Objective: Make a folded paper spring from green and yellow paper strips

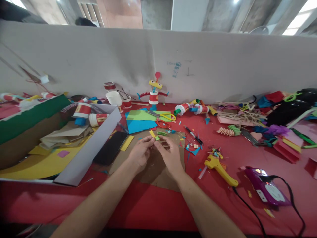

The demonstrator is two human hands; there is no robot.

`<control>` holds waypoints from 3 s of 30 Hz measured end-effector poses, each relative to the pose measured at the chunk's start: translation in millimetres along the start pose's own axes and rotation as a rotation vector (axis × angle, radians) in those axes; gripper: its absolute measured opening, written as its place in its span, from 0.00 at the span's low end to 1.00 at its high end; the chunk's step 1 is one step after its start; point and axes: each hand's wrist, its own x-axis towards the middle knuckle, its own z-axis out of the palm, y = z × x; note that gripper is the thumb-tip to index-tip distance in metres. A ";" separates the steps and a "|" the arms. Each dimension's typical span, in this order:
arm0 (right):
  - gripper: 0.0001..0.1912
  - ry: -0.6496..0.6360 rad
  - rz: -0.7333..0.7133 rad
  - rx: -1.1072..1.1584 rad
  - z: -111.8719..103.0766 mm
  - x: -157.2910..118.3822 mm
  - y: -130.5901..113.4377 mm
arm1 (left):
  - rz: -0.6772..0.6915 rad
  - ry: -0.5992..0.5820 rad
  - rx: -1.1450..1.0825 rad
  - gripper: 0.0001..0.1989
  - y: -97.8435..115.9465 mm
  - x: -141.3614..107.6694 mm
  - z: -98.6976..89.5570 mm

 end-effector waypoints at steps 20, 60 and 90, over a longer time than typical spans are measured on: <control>0.14 0.035 -0.031 -0.049 -5.6 2.0 4.0 | 0.155 -0.030 0.142 0.12 -7.0 -7.3 5.7; 0.15 0.029 -0.191 -0.190 -8.4 3.5 0.6 | -0.046 0.056 -0.109 0.06 -5.4 -4.5 6.8; 0.05 0.042 0.111 0.298 -10.1 9.5 -8.6 | -0.191 -0.028 -0.145 0.10 -6.8 -5.4 5.9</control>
